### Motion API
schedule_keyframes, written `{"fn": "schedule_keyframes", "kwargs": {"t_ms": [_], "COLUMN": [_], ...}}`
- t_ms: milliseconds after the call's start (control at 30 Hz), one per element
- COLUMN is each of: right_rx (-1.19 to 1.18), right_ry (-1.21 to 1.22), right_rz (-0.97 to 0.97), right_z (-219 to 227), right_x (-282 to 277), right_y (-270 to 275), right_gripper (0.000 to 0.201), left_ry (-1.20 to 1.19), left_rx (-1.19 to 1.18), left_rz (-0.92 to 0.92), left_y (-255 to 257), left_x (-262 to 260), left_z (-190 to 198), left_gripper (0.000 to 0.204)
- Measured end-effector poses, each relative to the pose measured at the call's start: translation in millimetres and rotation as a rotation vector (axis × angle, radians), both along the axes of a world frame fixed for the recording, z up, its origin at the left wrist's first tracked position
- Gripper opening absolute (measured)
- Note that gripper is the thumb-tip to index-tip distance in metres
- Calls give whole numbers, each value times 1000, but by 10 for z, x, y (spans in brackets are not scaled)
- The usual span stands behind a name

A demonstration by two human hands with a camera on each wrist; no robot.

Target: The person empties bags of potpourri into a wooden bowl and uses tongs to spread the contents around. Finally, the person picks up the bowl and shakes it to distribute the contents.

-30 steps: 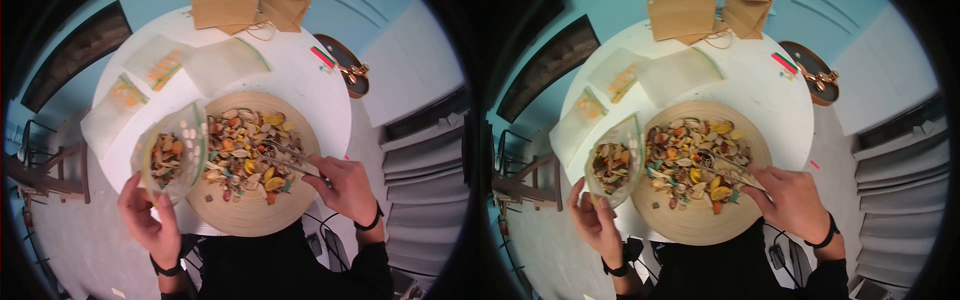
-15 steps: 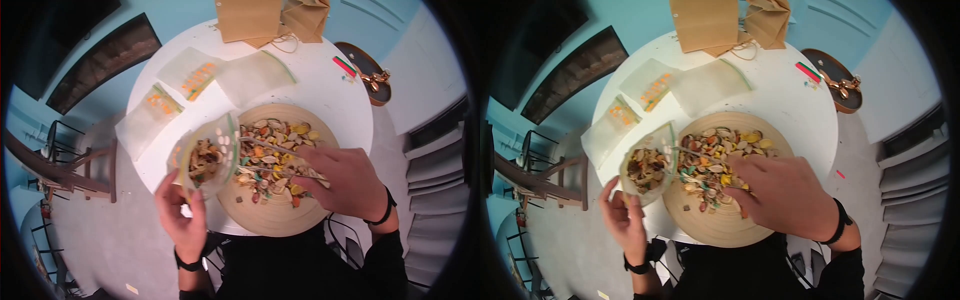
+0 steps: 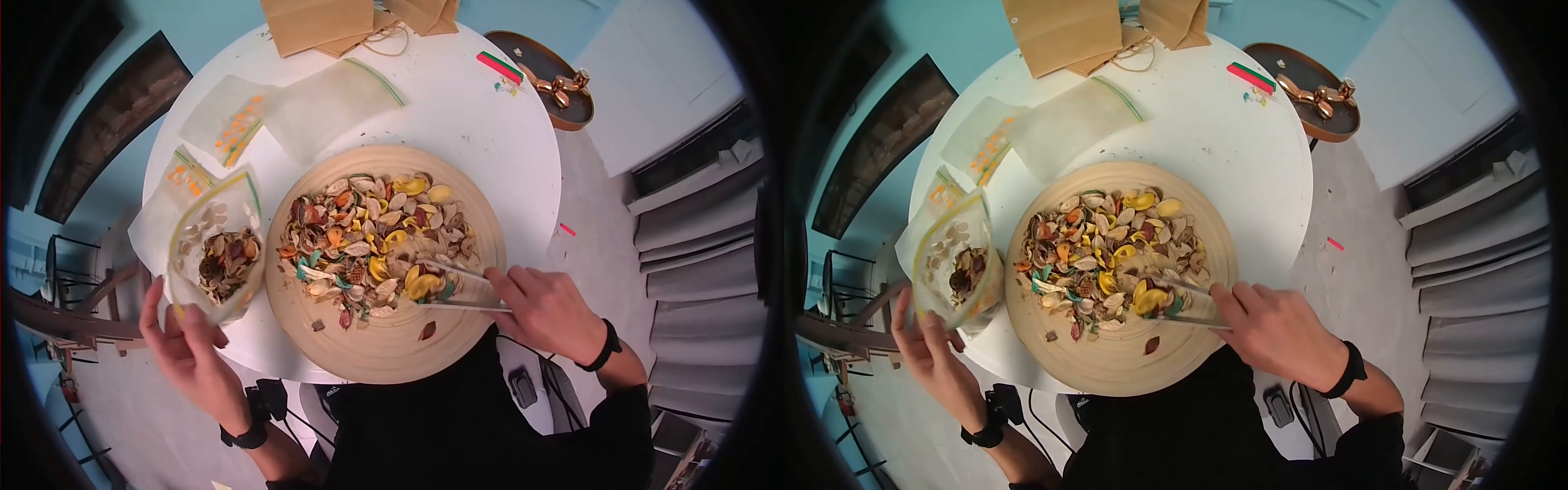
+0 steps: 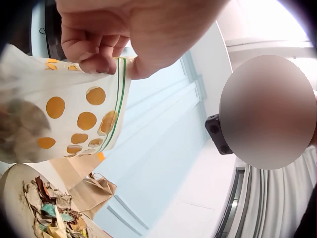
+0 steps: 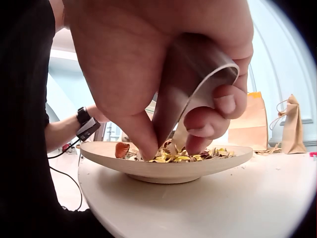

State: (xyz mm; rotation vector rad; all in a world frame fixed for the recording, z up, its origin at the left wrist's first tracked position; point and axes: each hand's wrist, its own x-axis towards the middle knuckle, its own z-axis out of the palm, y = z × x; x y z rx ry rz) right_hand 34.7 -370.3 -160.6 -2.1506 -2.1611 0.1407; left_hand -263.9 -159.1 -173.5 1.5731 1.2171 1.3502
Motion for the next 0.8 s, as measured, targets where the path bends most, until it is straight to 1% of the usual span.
{"fn": "schedule_keyframes", "kwargs": {"t_ms": [67, 133, 167, 233, 367, 433, 467, 567, 600, 667, 733, 800], "right_rx": [34, 9, 7, 24, 25, -15, -22, -193, -189, -293, -271, -280], "right_ry": [-18, 12, 15, 26, 65, 180, 176, 404, 400, 340, 336, 398], "right_rz": [-32, -43, -43, -25, -72, -216, -219, -405, -410, -448, -409, -276], "right_z": [-30, -58, -75, -92, 3, 140, 199, 392, 399, 402, 352, 274], "right_x": [51, 84, 96, 106, 123, 191, 244, 435, 447, 467, 372, 248], "right_y": [72, 123, 152, 207, 199, 105, 67, 70, 77, 106, 184, 290], "right_gripper": [49, 45, 45, 44, 43, 38, 38, 31, 31, 30, 31, 33], "left_ry": [35, -22, -8, -5, 4, 14, 11, 4, 14, 15, 14, 9], "left_rx": [19, 26, 24, 15, 13, -5, -12, -4, -1, 5, -3, 4], "left_rz": [-31, 6, 24, 7, -13, -5, -8, 4, -6, -9, -45, -30], "left_y": [-70, -106, -133, -162, -194, -211, -210, -208, -202, -198, -190, -198], "left_x": [80, 84, 108, 118, 87, 64, 77, 100, 98, 76, 29, 45], "left_z": [37, 33, 28, -14, -32, -36, -48, -70, -78, -91, -96, -93], "left_gripper": [42, 47, 47, 47, 47, 48, 48, 49, 49, 50, 50, 50]}}
